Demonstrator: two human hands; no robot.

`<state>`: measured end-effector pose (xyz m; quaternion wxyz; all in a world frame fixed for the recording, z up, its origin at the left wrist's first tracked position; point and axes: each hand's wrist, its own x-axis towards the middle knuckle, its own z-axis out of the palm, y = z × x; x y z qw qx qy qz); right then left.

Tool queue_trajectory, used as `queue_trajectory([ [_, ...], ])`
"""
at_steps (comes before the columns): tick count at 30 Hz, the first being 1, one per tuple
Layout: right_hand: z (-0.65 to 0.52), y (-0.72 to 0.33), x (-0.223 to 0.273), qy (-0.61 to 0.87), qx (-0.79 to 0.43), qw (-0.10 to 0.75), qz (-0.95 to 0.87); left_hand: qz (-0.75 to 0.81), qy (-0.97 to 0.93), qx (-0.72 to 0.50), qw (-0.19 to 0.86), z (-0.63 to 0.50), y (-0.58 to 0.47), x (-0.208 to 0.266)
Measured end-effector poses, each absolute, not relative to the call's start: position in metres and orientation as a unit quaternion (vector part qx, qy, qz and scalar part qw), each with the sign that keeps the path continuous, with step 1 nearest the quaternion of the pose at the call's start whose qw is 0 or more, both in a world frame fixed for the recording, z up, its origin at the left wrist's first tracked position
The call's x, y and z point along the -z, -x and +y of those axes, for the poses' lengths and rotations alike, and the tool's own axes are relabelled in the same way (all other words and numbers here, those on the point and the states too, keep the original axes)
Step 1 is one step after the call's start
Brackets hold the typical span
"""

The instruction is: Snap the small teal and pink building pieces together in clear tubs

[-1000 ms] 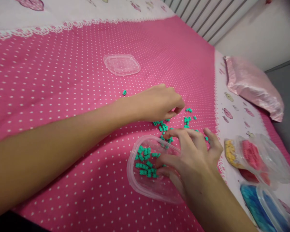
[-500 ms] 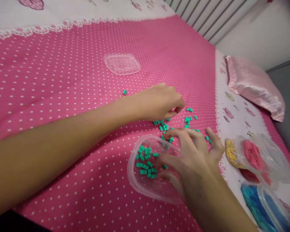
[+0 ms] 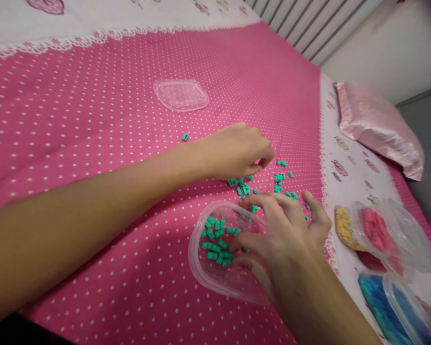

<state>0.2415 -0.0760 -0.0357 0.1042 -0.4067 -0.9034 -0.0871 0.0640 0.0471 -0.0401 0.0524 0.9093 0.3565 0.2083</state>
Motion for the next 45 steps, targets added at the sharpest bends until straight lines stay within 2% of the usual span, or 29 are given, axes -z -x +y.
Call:
queue_trajectory([
  [3,-0.075,-0.243,0.033,0.388,0.087,0.112,-0.911,0.355,-0.910,-0.209,0.051,0.047,-0.064,0.040],
  [9,-0.079,-0.237,0.025,0.428,0.045,0.072,-0.900,0.356,-0.910,-0.207,0.056,0.046,-0.064,0.040],
  [29,-0.081,-0.235,0.022,0.424,0.010,0.084,-0.902,0.361,-0.908,-0.204,0.063,0.045,-0.063,0.038],
  [35,-0.072,-0.257,0.024,0.379,0.068,0.074,-0.920,0.359,-0.909,-0.203,0.055,0.046,-0.063,0.039],
  [40,-0.074,-0.250,0.030,0.384,0.077,0.106,-0.914,0.353,-0.908,-0.220,0.057,0.048,-0.062,0.043],
  [45,-0.078,-0.244,0.033,0.380,0.092,0.081,-0.917,0.352,-0.908,-0.220,0.058,0.049,-0.062,0.044],
])
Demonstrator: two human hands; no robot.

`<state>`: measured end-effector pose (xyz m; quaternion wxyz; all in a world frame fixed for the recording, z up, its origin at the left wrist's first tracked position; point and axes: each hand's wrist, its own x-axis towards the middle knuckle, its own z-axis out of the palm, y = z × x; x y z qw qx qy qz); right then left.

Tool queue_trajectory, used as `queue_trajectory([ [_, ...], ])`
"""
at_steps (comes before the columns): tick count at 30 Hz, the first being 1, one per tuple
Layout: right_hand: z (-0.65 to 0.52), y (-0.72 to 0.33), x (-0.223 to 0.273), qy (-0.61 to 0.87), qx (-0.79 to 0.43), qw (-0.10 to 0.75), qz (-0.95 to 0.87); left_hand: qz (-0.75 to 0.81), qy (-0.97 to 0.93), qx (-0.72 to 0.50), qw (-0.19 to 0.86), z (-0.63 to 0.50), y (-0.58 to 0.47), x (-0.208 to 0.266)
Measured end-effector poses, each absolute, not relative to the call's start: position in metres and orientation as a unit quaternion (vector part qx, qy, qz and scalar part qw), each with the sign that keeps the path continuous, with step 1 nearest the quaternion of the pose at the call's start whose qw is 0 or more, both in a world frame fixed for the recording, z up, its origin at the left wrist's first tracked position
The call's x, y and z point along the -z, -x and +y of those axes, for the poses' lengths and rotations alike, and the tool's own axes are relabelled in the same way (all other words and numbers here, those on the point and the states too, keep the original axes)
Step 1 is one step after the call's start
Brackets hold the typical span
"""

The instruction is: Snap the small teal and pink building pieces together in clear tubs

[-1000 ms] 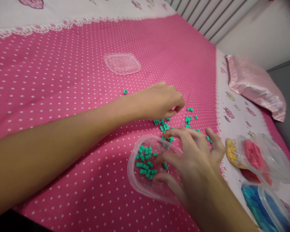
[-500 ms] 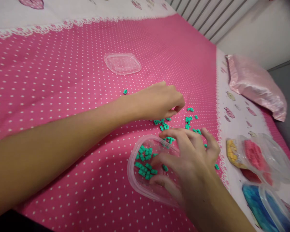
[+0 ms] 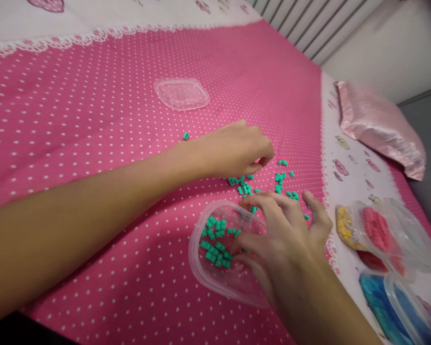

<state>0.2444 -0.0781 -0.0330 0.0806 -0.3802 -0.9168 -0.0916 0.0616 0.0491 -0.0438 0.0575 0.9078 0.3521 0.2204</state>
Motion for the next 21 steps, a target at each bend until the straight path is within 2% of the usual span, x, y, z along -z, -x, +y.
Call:
queue_trajectory([
  [3,-0.080,-0.243,0.036,0.390,0.083,0.063,-0.915,0.354,-0.907,-0.221,0.056,0.049,-0.062,0.044],
  [5,-0.079,-0.246,0.034,0.392,0.081,0.082,-0.913,0.352,-0.907,-0.223,0.054,0.049,-0.062,0.043],
  [9,-0.068,-0.271,0.006,0.350,0.031,0.095,-0.931,0.356,-0.911,-0.202,0.056,0.047,-0.062,0.038],
  [13,-0.050,-0.308,-0.014,0.464,0.035,0.158,-0.871,0.357,-0.916,-0.172,0.061,0.049,-0.057,0.035],
  [18,-0.022,-0.314,0.019,0.569,-0.039,0.203,-0.796,0.305,-0.939,-0.152,0.049,0.055,-0.055,0.041],
  [21,-0.009,-0.303,0.040,0.584,-0.058,0.158,-0.794,0.286,-0.945,-0.150,0.050,0.057,-0.057,0.045],
])
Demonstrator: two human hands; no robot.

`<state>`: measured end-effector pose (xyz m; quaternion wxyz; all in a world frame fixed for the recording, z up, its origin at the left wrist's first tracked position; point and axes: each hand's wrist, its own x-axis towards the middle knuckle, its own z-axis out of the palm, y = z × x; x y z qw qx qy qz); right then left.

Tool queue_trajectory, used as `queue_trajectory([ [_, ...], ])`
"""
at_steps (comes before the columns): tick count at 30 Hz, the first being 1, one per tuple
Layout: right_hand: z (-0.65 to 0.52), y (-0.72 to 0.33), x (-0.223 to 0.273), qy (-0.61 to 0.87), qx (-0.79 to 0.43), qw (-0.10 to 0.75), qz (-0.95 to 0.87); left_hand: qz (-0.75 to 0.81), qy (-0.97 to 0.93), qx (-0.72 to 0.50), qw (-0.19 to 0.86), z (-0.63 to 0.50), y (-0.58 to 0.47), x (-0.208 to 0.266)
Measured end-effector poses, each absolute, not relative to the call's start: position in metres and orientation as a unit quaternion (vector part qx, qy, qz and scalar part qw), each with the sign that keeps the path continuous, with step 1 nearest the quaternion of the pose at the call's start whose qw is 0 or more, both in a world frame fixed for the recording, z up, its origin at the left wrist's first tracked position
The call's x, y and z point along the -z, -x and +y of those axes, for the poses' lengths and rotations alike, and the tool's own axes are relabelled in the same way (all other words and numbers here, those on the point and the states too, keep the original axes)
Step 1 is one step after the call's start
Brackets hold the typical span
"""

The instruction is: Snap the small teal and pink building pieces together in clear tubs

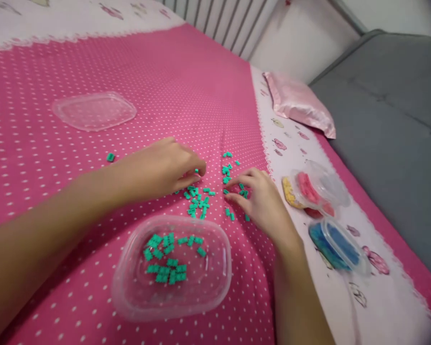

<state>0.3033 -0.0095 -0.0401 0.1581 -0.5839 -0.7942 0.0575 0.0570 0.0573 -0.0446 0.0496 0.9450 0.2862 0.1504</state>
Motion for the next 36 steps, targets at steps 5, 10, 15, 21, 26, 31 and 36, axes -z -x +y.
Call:
queue_trajectory([
  [5,-0.010,-0.295,0.038,0.594,-0.076,0.143,-0.788,0.283,-0.948,-0.137,0.055,0.056,-0.058,0.044],
  [10,-0.041,-0.281,-0.004,0.535,-0.143,0.237,-0.799,0.301,-0.942,-0.135,0.064,0.055,-0.058,0.042],
  [15,-0.080,-0.259,-0.022,0.443,-0.143,0.218,-0.858,0.308,-0.940,-0.136,0.050,0.051,-0.059,0.040],
  [21,-0.085,-0.247,-0.002,0.441,-0.136,0.152,-0.874,0.342,-0.931,-0.113,0.052,0.045,-0.063,0.036],
  [26,-0.093,-0.236,0.011,0.460,-0.108,0.111,-0.874,0.339,-0.929,-0.146,0.040,0.044,-0.063,0.040],
  [31,-0.098,-0.238,0.021,0.454,-0.041,0.052,-0.889,0.338,-0.928,-0.152,0.029,0.043,-0.063,0.044],
  [36,-0.095,-0.243,0.021,0.411,-0.015,0.025,-0.911,0.338,-0.928,-0.154,0.021,0.044,-0.064,0.045],
])
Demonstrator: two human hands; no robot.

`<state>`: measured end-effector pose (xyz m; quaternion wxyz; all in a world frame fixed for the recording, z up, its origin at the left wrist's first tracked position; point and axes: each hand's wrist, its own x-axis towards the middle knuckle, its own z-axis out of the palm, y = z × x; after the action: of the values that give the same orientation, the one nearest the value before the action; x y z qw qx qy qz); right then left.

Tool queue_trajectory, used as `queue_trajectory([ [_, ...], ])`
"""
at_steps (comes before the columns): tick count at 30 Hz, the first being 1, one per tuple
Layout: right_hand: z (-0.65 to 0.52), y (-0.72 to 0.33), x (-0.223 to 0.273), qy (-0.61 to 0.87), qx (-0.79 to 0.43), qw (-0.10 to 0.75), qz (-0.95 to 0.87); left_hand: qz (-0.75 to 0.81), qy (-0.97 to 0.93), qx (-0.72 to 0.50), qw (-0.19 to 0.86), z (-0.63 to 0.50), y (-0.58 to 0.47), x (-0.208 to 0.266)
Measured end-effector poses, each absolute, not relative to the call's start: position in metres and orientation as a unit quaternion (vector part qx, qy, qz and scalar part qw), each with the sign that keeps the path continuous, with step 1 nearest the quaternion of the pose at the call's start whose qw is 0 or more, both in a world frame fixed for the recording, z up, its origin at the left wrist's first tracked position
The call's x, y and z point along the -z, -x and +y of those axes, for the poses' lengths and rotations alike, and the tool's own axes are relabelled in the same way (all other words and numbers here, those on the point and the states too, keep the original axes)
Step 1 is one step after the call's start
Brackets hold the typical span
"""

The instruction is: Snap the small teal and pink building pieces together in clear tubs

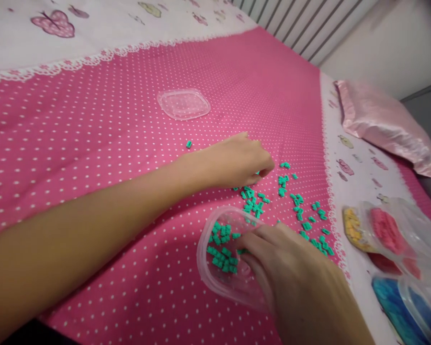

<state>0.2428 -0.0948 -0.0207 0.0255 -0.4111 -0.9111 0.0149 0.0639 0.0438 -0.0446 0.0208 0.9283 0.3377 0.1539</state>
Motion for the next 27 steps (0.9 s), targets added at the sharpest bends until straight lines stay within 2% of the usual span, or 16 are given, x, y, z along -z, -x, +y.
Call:
queue_trajectory([
  [7,-0.098,-0.230,0.015,0.465,-0.013,0.019,-0.885,0.343,-0.928,-0.145,0.028,0.044,-0.065,0.043],
  [13,-0.095,-0.238,0.021,0.408,-0.021,-0.003,-0.913,0.339,-0.928,-0.153,0.031,0.044,-0.064,0.044],
  [18,-0.092,-0.237,0.019,0.383,0.007,0.024,-0.923,0.340,-0.927,-0.153,0.034,0.045,-0.064,0.044],
  [27,-0.092,-0.232,0.017,0.413,-0.026,0.033,-0.910,0.353,-0.925,-0.132,0.040,0.042,-0.067,0.037],
])
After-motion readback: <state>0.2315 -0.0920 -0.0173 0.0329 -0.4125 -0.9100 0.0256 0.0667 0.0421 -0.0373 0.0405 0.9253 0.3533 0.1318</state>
